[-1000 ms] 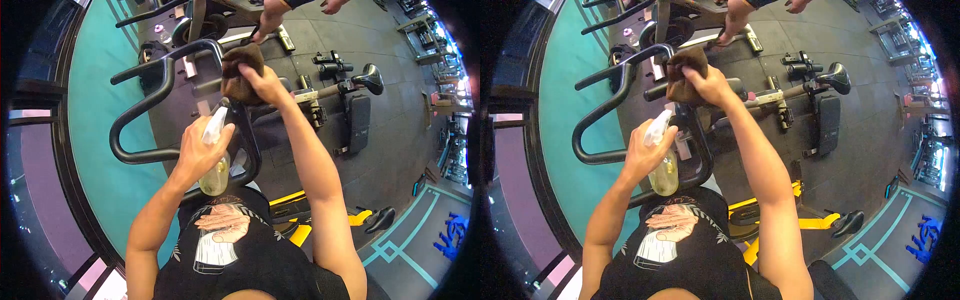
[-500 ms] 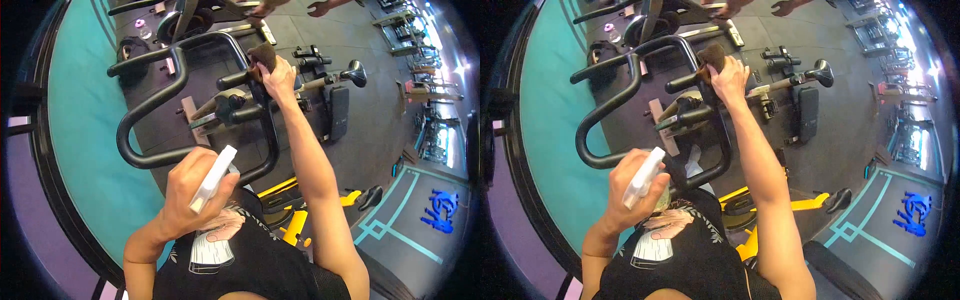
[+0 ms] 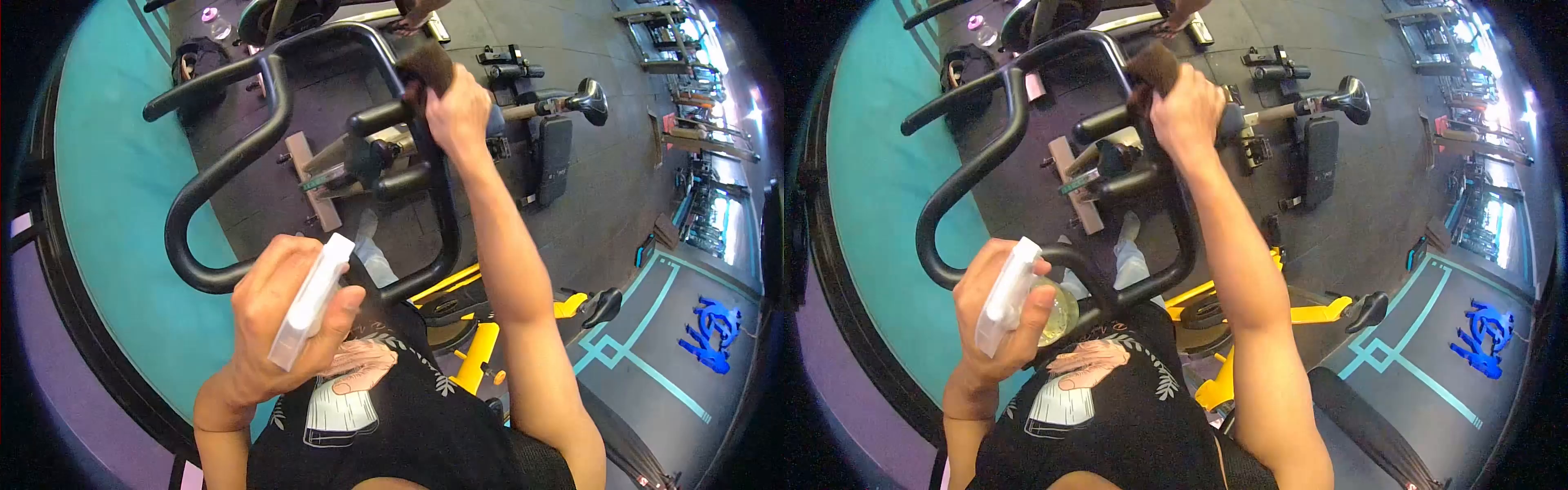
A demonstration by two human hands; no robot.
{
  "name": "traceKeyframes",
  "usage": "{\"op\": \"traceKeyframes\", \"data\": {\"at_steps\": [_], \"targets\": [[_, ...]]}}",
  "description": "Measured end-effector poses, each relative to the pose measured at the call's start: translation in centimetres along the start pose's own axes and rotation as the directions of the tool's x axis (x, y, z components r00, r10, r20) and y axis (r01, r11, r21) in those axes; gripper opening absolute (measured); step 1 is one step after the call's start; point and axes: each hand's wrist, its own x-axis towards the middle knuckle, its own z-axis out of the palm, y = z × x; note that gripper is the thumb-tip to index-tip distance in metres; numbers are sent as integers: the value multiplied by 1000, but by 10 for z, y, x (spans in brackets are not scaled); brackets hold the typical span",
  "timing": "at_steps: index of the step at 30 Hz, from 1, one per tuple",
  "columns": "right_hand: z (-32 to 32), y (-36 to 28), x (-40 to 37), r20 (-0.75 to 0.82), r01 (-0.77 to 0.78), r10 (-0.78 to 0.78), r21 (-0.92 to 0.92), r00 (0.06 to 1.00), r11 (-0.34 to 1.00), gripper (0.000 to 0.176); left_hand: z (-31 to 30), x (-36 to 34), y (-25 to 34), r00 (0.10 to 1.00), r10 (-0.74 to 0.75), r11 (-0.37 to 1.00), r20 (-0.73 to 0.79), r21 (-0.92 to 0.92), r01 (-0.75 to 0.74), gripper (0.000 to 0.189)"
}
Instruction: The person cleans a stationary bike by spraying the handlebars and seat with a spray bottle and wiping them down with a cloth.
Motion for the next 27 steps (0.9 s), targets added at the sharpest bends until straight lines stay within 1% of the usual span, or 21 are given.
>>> {"op": "traceKeyframes", "data": {"at_steps": [1,3,4,5,7,8,9,10,11,12,13,14,16,18,19,21,22,23,24,25,27], "targets": [[-4,-3,19,92,-59,62,-39,994,998,48,2,0,3,1000,11,1000,3,10,-11,21],[-4,-3,42,233,-90,99,-47,967,995,42,5,-1,9,1000,-20,1000,-20,24,21,21],[4,5,46,221,-45,45,-3,974,999,41,7,-2,13,999,-29,999,-38,32,30,21],[0,5,45,217,-38,36,5,976,999,41,9,-3,14,999,-26,999,-45,41,28,21],[-10,5,28,214,-9,-22,144,977,989,45,13,-8,15,986,-122,992,-114,5,123,29],[-4,15,16,146,77,-109,214,983,974,52,13,-11,16,978,-174,985,-113,-18,173,29],[3,26,0,-37,232,-233,308,972,923,56,14,-11,17,978,-174,985,-116,-13,173,29],[6,31,-18,-235,386,-330,256,914,886,56,16,-12,18,969,-209,978,-131,-11,210,30],[-9,26,-35,-223,388,-337,251,915,887,55,17,-13,19,958,-247,969,-148,-9,248,30],[-15,25,-53,-226,434,-388,218,894,874,56,18,-14,20,956,-251,967,-154,-2,253,30],[-23,26,-70,-174,402,-371,203,912,893,59,18,-14,20,950,-265,963,-166,13,270,29],[-25,31,-81,-184,402,-373,167,910,900,61,19,-13,21,943,-281,957,-178,24,289,29],[-26,38,-80,-178,408,-383,129,906,904,62,21,-10,22,931,-316,947,-184,7,323,28],[-26,38,-57,-169,392,-376,72,911,917,63,25,-5,25,921,-345,936,-181,-3,351,28],[-20,45,-39,-185,386,-368,77,911,919,62,28,-2,27,927,-332,940,-172,18,340,28],[-11,53,1,-159,295,-277,105,948,950,60,32,3,29,935,-311,945,-171,46,323,27],[-8,53,13,-165,297,-277,110,947,949,60,34,5,30,952,-271,958,-145,59,281,28],[-5,53,22,-117,288,-271,173,956,942,60,36,7,30,966,-230,968,-118,71,240,28],[-4,55,28,-69,273,-264,235,962,933,60,40,9,29,968,-222,969,-114,87,232,30],[-4,56,27,-74,272,-262,242,962,931,60,42,12,29,969,-219,969,-113,96,230,30],[-9,62,8,-140,436,-413,283,900,855,61,49,17,31,948,-299,953,-108,16,302,32]]}}
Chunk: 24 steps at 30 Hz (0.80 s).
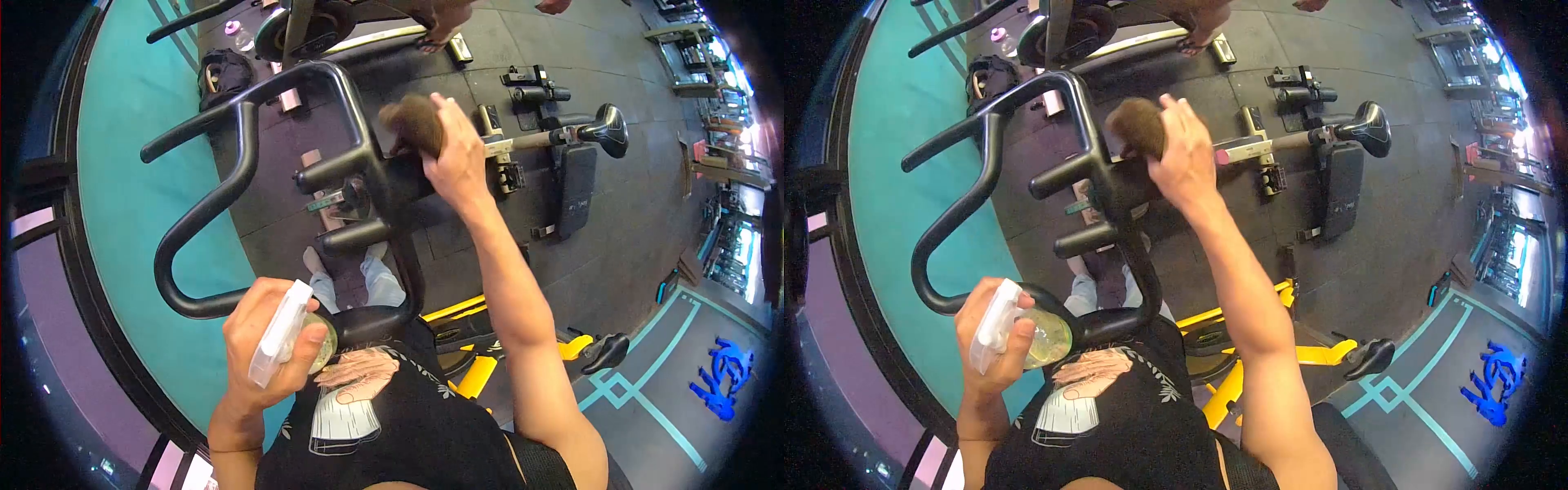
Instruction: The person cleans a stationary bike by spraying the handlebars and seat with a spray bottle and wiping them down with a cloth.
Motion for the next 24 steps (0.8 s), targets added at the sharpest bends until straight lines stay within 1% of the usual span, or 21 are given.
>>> {"op": "traceKeyframes", "data": {"at_steps": [1,2,4,6,8,10,11,12,13,14,15,16,17,18,19,20,22,24], "targets": [[-3,-4,-10,-9,33,-33,28,999,999,62,3,2,1,1000,0,1000,6,2,0,32],[-13,-17,-22,3,13,-14,93,1000,996,60,4,4,1,1000,23,999,19,22,-24,33],[-23,-35,-51,-2,40,-41,168,999,985,60,5,9,2,998,54,997,33,47,-55,34],[-29,-52,-68,56,-40,30,181,998,983,50,6,11,2,1000,22,1000,19,13,-23,36],[-26,-54,-62,69,-52,41,160,997,986,48,9,15,1,1000,23,1000,21,21,-23,36],[-21,-46,-49,80,-7,5,19,997,1000,57,11,16,3,999,21,999,29,26,-22,37],[-14,-36,-44,46,25,-25,-6,999,1000,62,12,16,5,999,18,999,39,35,-20,37],[-15,-29,-34,76,-2,4,-29,997,1000,64,11,17,7,999,24,999,44,47,-26,37],[-7,-19,-21,58,-28,31,-50,998,998,64,11,17,9,999,28,998,38,53,-30,37],[1,-6,-11,43,-62,65,-72,997,996,64,11,14,13,999,38,998,33,47,-40,32],[9,10,5,52,-111,117,-99,992,989,60,11,13,16,998,61,997,25,41,-62,27],[13,23,22,61,-157,165,-125,984,980,56,11,9,17,997,74,996,20,48,-75,27],[6,27,40,126,-344,340,7,932,939,52,11,4,17,997,73,996,3,43,-73,26],[-4,32,57,212,-518,488,125,847,846,48,9,1,17,997,75,997,-14,37,-74,25],[4,54,55,90,-455,453,340,887,823,45,6,1,18,996,90,995,-25,40,-89,25],[-14,54,54,107,-440,452,509,885,740,42,3,-3,18,996,78,996,-36,32,-77,24],[-58,31,43,185,-427,476,771,860,472,38,0,-14,16,998,45,999,-51,13,-44,24],[-83,42,23,112,-282,304,746,946,603,34,-3,-16,12,996,47,999,-76,15,-46,23]]}}
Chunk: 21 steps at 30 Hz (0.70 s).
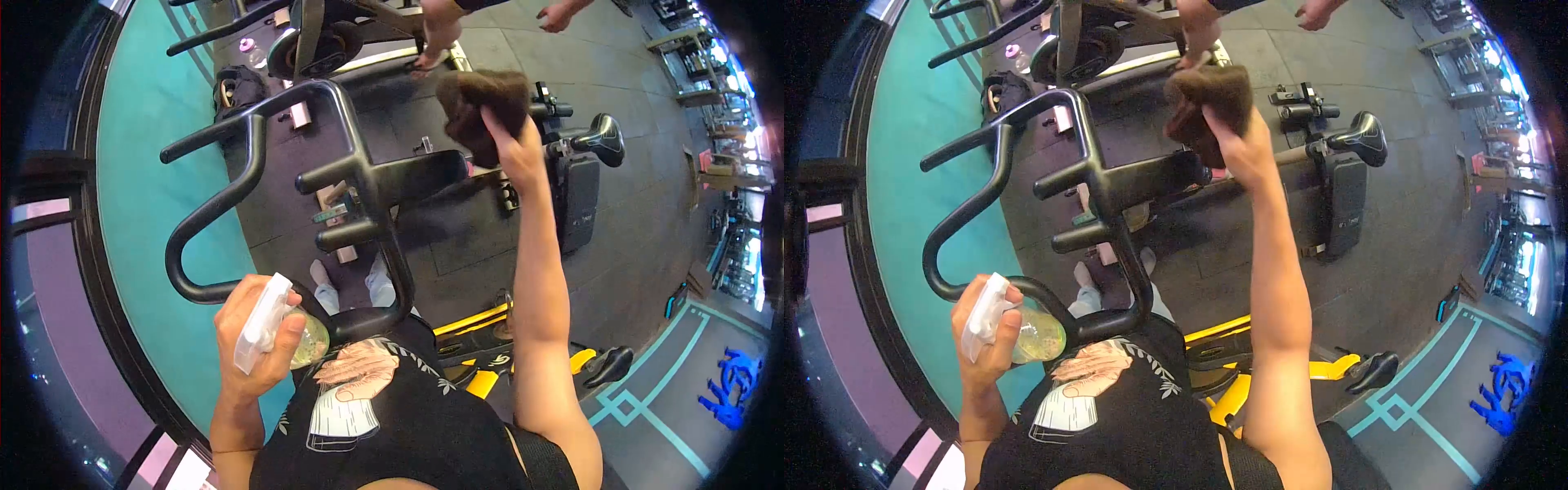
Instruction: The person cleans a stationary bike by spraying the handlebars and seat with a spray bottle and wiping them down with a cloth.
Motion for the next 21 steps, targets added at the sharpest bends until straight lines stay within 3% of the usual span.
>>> {"op": "traceKeyframes", "data": {"at_steps": [2,4,6,8,9,14,17,21], "targets": [[-5,-35,-32,245,48,-8,-156,969,987,49,0,-1,-4,1000,0,1000,-11,-2,0,23],[21,-29,-63,270,190,-83,-399,959,897,73,-1,0,-6,1000,-6,1000,-10,5,6,24],[72,-6,-90,386,234,25,-607,922,759,93,-1,1,-8,1000,-13,1000,-7,2,13,27],[119,9,-106,247,295,-162,-761,955,578,96,-1,4,-9,1000,-21,1000,3,1,21,30],[124,10,-97,223,276,-163,-798,961,536,94,0,4,-9,1000,-11,1000,2,-4,11,30],[142,14,-66,134,180,-129,-861,983,476,85,2,0,-9,1000,24,999,4,-27,-24,29],[144,-4,-43,106,16,173,-891,979,453,91,3,-6,-5,1000,31,999,1,-40,-31,24],[140,3,-43,127,64,98,-871,987,488,89,7,-17,-4,999,33,998,13,-63,-32,23]]}}
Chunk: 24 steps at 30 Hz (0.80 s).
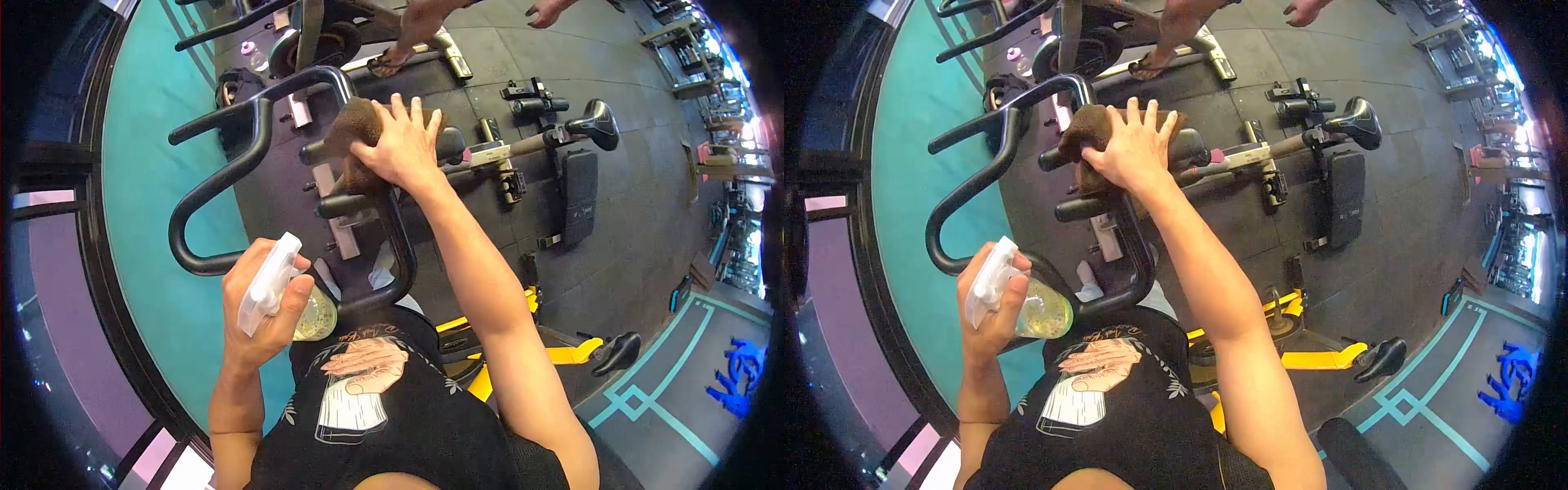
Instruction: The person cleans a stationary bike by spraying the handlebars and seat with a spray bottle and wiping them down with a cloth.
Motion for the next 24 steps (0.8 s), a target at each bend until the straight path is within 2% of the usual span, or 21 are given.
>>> {"op": "traceKeyframes", "data": {"at_steps": [3,6,7,10,12,13,15,17,18,19,21,22,23,24], "targets": [[5,-3,-25,-133,118,-122,-32,984,992,90,-1,-7,-3,1000,-3,1000,9,-20,4,24],[6,-9,-62,-177,162,-155,25,972,987,90,-9,-13,-4,999,20,1000,28,-19,-19,23],[5,-10,-71,-141,145,-137,51,981,988,94,-13,-16,-5,999,24,1000,34,-21,-23,23],[12,-15,-71,-177,121,-113,33,978,992,92,-22,-20,-16,998,65,997,16,-33,-64,20],[11,-18,-51,-213,7,-9,-9,977,1000,88,-28,-22,-23,996,93,995,10,-40,-93,19],[15,-17,-33,-240,-54,49,-16,970,998,79,-31,-23,-26,993,117,993,23,-29,-117,20],[17,-11,4,-207,-132,131,7,969,991,73,-40,-25,-31,990,139,990,32,-21,-138,22],[-4,-12,32,45,-304,301,71,953,950,66,-47,-30,-31,994,110,992,15,-65,-109,17],[-7,-13,34,2,-259,260,85,966,962,62,-50,-33,-32,993,117,991,11,-70,-116,17],[-16,-9,33,141,-212,199,86,970,974,61,-55,-36,-34,993,116,990,19,-87,-114,17],[-10,22,20,121,49,-63,112,991,993,58,-65,-41,-39,993,118,987,20,-113,-115,18],[1,46,11,32,150,-154,104,988,983,58,-70,-43,-43,990,134,986,33,-109,-130,18],[-6,56,-10,21,260,-270,204,963,944,69,-76,-44,-47,988,147,984,45,-108,-142,19],[-16,56,-32,77,315,-320,66,944,947,78,-81,-47,-51,989,147,983,34,-121,-141,19]]}}
